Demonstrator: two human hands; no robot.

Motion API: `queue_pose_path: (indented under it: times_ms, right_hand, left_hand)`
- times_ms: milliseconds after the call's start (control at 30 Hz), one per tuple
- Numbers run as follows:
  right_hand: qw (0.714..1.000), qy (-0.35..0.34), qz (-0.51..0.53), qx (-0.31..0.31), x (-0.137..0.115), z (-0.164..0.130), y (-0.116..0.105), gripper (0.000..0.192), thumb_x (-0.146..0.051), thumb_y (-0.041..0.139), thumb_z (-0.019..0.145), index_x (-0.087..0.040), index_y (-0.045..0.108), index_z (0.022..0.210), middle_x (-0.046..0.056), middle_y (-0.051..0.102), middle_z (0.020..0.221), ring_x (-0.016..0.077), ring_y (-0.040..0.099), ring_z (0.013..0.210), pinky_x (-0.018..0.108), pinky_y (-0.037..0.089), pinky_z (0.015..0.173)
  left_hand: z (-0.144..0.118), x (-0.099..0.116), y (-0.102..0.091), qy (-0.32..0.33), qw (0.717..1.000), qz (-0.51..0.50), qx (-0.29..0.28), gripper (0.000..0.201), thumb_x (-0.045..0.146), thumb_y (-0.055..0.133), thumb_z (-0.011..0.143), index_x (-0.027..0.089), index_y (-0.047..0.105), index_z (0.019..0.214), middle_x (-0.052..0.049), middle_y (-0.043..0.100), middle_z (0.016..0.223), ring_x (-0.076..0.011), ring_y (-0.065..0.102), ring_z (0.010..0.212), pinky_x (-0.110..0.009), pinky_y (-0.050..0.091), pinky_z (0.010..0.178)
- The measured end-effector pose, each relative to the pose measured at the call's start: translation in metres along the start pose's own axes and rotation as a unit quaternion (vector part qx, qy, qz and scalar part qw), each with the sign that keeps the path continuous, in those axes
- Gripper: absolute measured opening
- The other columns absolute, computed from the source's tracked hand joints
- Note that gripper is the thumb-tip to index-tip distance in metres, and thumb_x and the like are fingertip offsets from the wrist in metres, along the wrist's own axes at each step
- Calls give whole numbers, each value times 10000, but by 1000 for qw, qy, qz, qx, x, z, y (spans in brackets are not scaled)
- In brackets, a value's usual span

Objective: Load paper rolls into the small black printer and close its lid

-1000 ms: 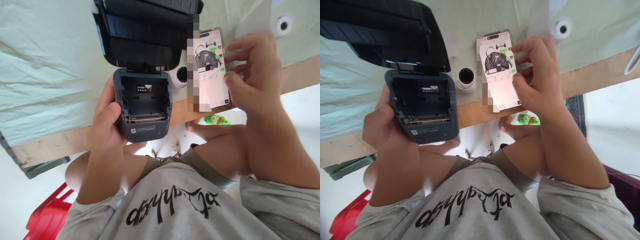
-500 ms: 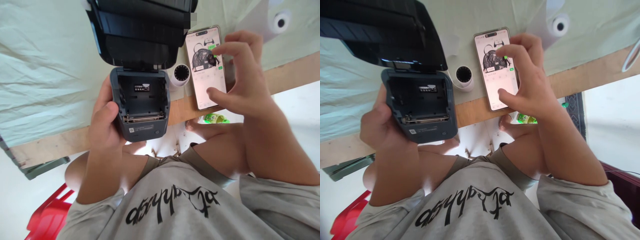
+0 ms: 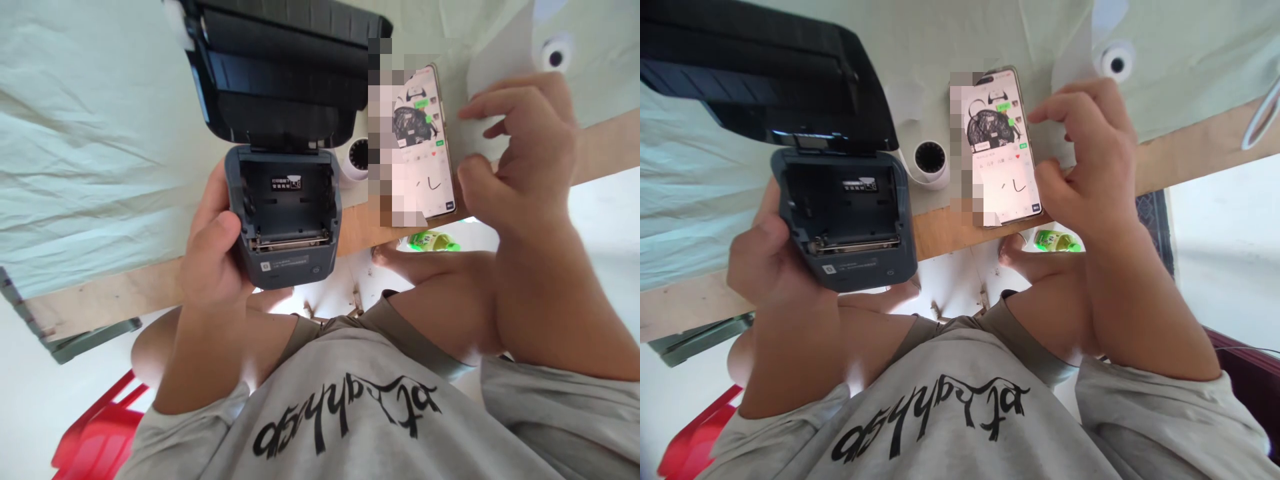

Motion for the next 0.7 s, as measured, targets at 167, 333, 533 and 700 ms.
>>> queue_pose_path:
  times_ms: [167,333,533,700]
  right_hand:
    - [999,20,-22,-15,5,-1,4,473,-37,425,548,-231,645,919,21,588,828,144,578,732,314,520,676]
    - [999,20,-8,-28,3,-1,5,449,-32,439,570,-230,658,908,31,595,853,132,562,713,309,519,676]
    - [1000,22,-5,-12,1,-2,2,448,-40,433,557,-246,659,885,36,599,971,166,586,813,343,526,723]
    - [1000,20,-5,-17,2,-2,2,428,-52,438,579,-259,663,877,34,605,976,162,582,800,342,517,712]
  left_hand:
    - [1,1,2,15,1000,-6,-18,396,399,474,823,166,581,1125,-44,642,945,-211,667,803,-320,577,522]
    - [0,1,1,-9,1000,3,8,395,401,486,830,150,563,1125,-50,634,950,-233,638,947,-367,599,660]
    - [-1,3,5,-16,1000,-11,5,355,378,494,822,178,589,1100,-36,646,939,-206,646,874,-279,562,502]
    - [-2,2,6,-29,999,-20,2,346,358,485,834,171,582,1108,-45,646,961,-203,650,833,-257,529,454]
Point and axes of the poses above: each hand's wrist, its own z-axis towards the middle knuckle, its own y-axis out of the palm, x = y × z, the point moved 7 cm from there along z, towards the middle knuckle
